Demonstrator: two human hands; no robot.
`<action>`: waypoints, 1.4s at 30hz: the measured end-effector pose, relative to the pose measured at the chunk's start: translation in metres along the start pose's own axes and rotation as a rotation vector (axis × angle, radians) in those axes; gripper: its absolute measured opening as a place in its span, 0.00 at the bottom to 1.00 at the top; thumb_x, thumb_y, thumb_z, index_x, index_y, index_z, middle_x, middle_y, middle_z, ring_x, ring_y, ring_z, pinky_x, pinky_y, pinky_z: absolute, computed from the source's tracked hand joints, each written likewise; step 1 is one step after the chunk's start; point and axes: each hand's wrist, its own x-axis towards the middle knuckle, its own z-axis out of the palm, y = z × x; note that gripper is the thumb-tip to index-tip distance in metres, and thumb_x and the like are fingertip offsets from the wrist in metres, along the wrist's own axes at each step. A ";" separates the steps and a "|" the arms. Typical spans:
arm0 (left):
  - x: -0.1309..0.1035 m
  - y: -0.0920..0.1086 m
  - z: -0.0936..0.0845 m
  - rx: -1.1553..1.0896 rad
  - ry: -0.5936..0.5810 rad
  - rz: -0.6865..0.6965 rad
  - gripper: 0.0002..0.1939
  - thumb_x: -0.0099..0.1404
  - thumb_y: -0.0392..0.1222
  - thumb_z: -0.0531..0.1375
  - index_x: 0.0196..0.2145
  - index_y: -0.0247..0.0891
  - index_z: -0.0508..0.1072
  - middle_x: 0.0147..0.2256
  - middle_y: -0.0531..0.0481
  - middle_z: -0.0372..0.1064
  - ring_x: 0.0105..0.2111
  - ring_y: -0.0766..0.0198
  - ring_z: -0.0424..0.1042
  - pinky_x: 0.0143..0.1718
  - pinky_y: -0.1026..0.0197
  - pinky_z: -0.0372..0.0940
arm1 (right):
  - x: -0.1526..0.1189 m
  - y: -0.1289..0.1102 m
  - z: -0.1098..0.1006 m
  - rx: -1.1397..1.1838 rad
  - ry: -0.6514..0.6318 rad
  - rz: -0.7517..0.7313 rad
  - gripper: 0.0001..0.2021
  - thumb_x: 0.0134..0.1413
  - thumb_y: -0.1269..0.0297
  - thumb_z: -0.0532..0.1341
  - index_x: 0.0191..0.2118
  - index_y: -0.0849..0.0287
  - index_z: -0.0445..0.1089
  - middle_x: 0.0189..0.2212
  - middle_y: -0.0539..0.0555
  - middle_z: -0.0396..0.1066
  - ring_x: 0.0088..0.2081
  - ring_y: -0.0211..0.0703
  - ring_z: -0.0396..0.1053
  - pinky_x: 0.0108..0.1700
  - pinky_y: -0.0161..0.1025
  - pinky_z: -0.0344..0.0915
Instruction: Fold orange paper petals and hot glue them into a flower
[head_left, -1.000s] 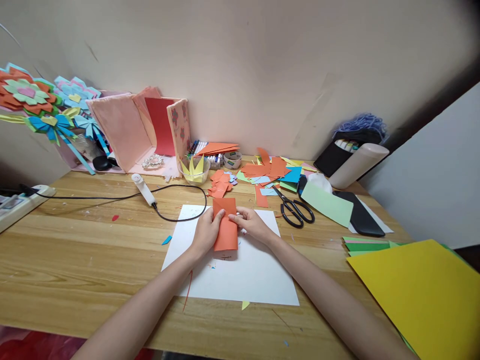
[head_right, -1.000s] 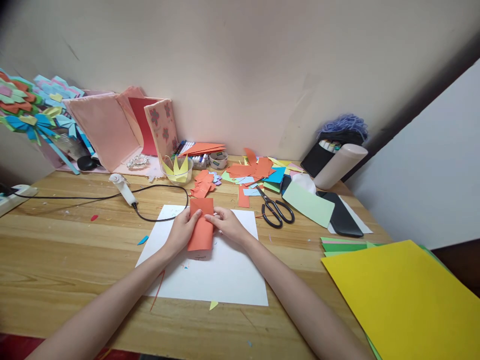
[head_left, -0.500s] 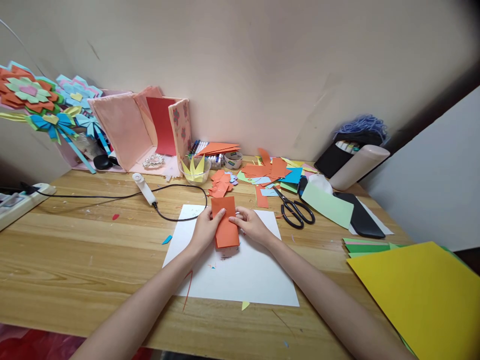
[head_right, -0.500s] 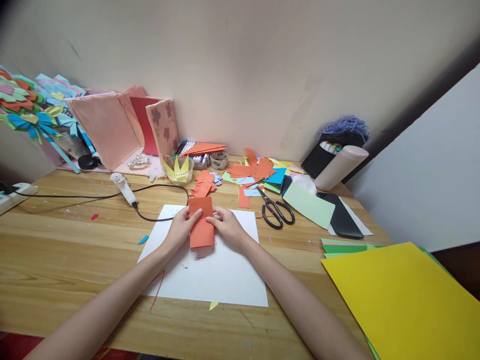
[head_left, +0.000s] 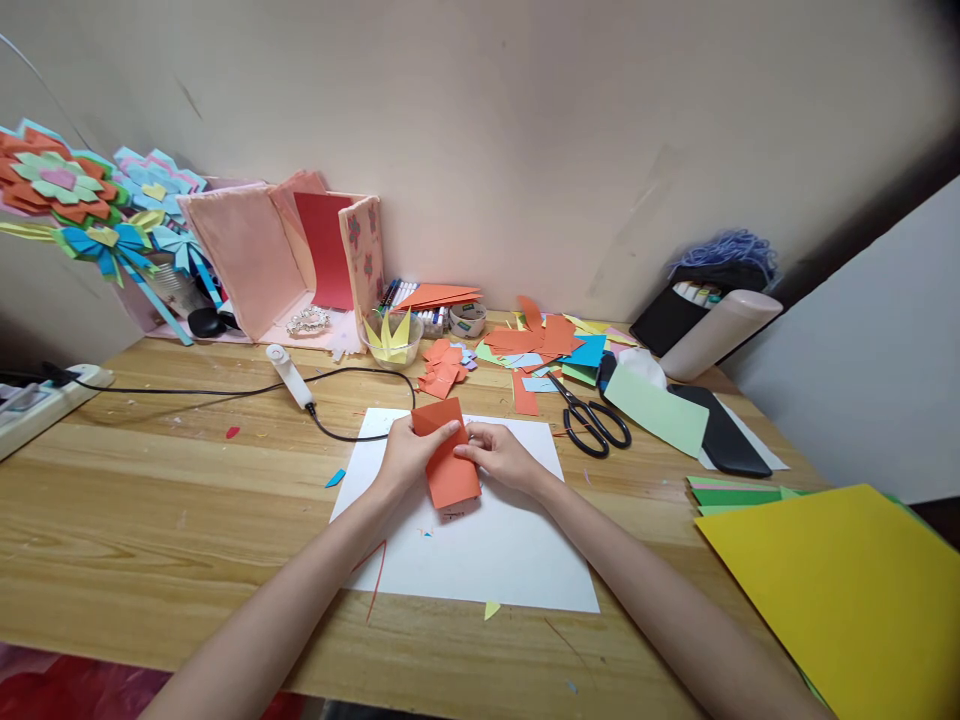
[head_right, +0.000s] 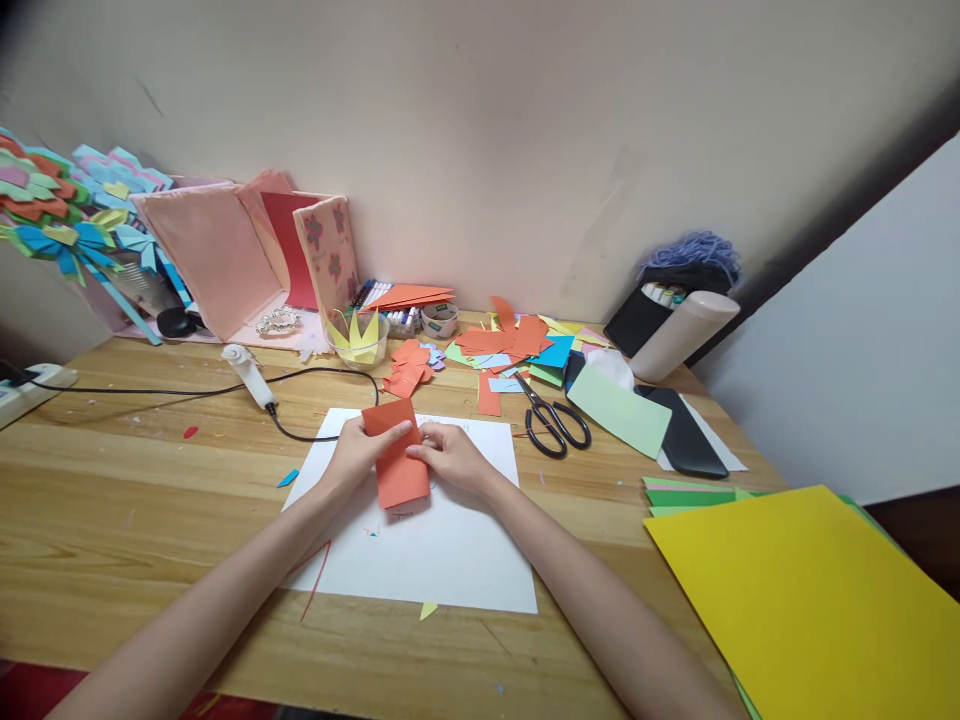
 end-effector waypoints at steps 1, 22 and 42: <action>-0.001 0.001 0.000 -0.023 0.000 -0.019 0.20 0.47 0.51 0.65 0.31 0.31 0.73 0.31 0.43 0.73 0.28 0.60 0.70 0.27 0.62 0.63 | -0.001 0.000 0.000 -0.013 -0.010 -0.005 0.11 0.48 0.57 0.59 0.30 0.61 0.69 0.25 0.50 0.67 0.26 0.37 0.61 0.28 0.33 0.57; 0.007 0.005 -0.012 0.202 -0.198 0.016 0.16 0.44 0.47 0.65 0.29 0.33 0.75 0.29 0.45 0.74 0.30 0.58 0.71 0.29 0.61 0.62 | 0.006 0.007 -0.011 -0.019 0.472 -0.048 0.13 0.47 0.54 0.59 0.28 0.60 0.70 0.29 0.55 0.72 0.32 0.43 0.67 0.34 0.37 0.62; 0.013 0.006 -0.020 0.319 -0.082 -0.028 0.13 0.48 0.49 0.62 0.24 0.35 0.77 0.26 0.46 0.74 0.28 0.59 0.69 0.27 0.63 0.59 | 0.008 0.012 -0.018 0.042 0.673 -0.022 0.13 0.49 0.54 0.58 0.31 0.61 0.68 0.28 0.56 0.71 0.30 0.43 0.69 0.34 0.40 0.66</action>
